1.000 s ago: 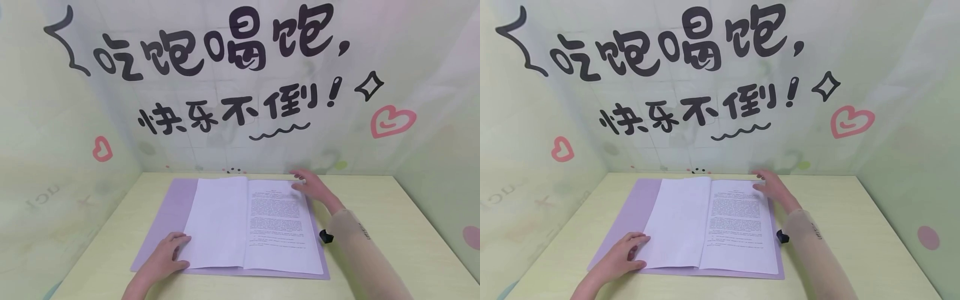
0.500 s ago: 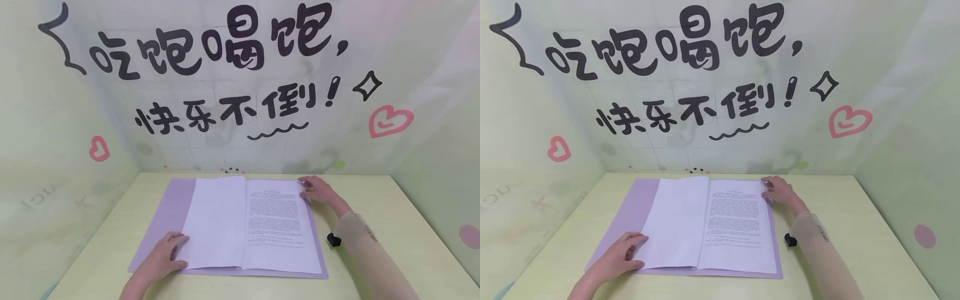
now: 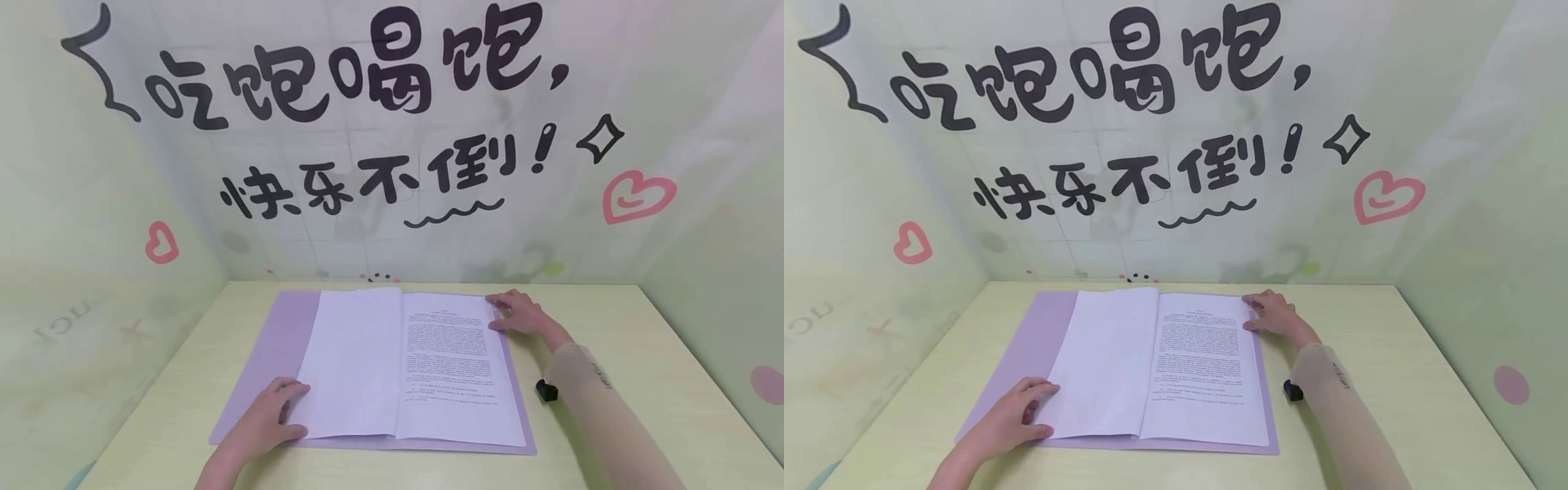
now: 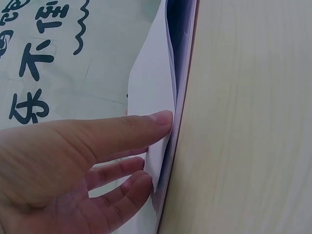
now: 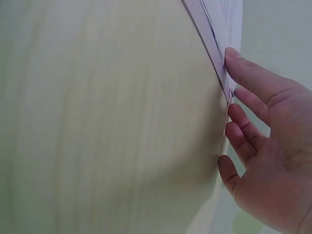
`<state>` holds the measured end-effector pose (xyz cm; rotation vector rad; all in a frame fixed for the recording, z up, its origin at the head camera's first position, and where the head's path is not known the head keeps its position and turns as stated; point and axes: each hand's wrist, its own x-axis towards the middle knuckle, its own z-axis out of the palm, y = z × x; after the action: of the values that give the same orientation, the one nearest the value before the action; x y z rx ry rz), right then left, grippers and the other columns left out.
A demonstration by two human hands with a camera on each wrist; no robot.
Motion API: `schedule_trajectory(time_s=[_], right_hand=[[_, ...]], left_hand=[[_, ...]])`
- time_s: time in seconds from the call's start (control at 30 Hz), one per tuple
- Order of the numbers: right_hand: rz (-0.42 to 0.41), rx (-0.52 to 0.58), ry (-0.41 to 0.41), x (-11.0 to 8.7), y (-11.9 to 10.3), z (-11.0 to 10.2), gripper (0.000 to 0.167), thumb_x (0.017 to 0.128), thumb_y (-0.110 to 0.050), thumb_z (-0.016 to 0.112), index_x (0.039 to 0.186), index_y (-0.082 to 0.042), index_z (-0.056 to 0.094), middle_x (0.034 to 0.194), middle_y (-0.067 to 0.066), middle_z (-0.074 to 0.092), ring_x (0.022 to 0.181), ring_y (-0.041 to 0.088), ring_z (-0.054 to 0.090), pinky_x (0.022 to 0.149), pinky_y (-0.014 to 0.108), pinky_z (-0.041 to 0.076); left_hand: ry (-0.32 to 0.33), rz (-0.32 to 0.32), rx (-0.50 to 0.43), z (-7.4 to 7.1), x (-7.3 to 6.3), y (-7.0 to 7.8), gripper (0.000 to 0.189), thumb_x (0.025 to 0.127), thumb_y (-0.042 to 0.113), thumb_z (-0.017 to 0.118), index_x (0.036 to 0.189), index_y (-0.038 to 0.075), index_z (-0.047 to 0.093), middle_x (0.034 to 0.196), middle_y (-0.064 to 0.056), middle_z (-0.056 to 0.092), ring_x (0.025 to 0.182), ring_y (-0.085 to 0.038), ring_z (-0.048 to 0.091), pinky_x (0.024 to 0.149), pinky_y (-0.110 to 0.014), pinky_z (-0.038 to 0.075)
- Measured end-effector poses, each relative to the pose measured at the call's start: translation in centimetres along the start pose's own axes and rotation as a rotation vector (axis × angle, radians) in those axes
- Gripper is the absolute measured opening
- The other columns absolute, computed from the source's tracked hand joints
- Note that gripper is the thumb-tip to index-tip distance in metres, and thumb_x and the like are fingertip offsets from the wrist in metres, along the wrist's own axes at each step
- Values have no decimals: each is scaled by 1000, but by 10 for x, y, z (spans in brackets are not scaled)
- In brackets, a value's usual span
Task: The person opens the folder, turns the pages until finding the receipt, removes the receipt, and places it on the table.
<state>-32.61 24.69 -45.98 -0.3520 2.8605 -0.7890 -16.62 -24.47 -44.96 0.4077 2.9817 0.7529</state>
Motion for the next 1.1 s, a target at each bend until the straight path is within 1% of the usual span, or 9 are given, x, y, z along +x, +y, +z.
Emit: schedule_trajectory(time_s=[0.2,0.37,0.47,0.6,0.7,0.9,1.0,1.1], right_hand=[[9,-22,-16,0,1,1,67,86,-31,74,144,-7,49,140,27,46,129,47,39,99,65,32],[5,-42,-6,2,1,1,65,87,-32,73,143,-8,50,140,27,47,128,47,39,97,64,33],[9,-38,1,3,1,2,64,87,-31,74,143,-9,51,139,27,47,128,47,39,98,64,33],[21,-35,-1,4,1,4,62,87,-30,74,142,-10,53,138,26,47,126,45,40,96,61,33],[31,-39,-2,4,0,4,61,87,-30,74,141,-10,54,135,24,49,123,42,41,94,58,33],[25,-35,-3,6,0,5,60,87,-26,75,140,-8,54,125,19,54,114,35,44,94,54,37],[3,-30,5,6,1,5,59,86,-24,75,139,-6,55,121,18,55,110,32,45,90,48,39],[-19,-29,22,6,2,6,57,86,-23,75,137,-5,57,118,17,56,108,31,44,88,44,39]], left_hand=[[1,6,9,3,0,-1,64,66,20,89,124,5,65,128,-10,59,103,-17,57,96,-42,51],[0,3,3,3,1,-2,64,66,20,89,124,5,65,128,-10,58,101,-15,55,94,-39,51],[-3,4,-2,3,1,-3,64,67,21,88,124,5,65,129,-11,58,103,-17,57,96,-43,51],[0,6,-4,3,1,-3,64,67,21,88,124,4,65,129,-13,59,110,-24,60,100,-50,49],[4,8,-5,3,0,-3,63,67,21,88,123,4,65,128,-13,59,111,-26,60,100,-50,48],[3,5,-8,2,-1,-1,64,68,21,88,124,5,64,129,-12,59,110,-25,60,99,-50,49],[0,-1,-6,1,0,-1,64,68,22,88,125,6,64,130,-12,58,108,-23,60,98,-48,50],[-2,-10,-2,1,0,-2,64,69,22,87,126,7,64,130,-11,58,102,-16,57,93,-39,52]])
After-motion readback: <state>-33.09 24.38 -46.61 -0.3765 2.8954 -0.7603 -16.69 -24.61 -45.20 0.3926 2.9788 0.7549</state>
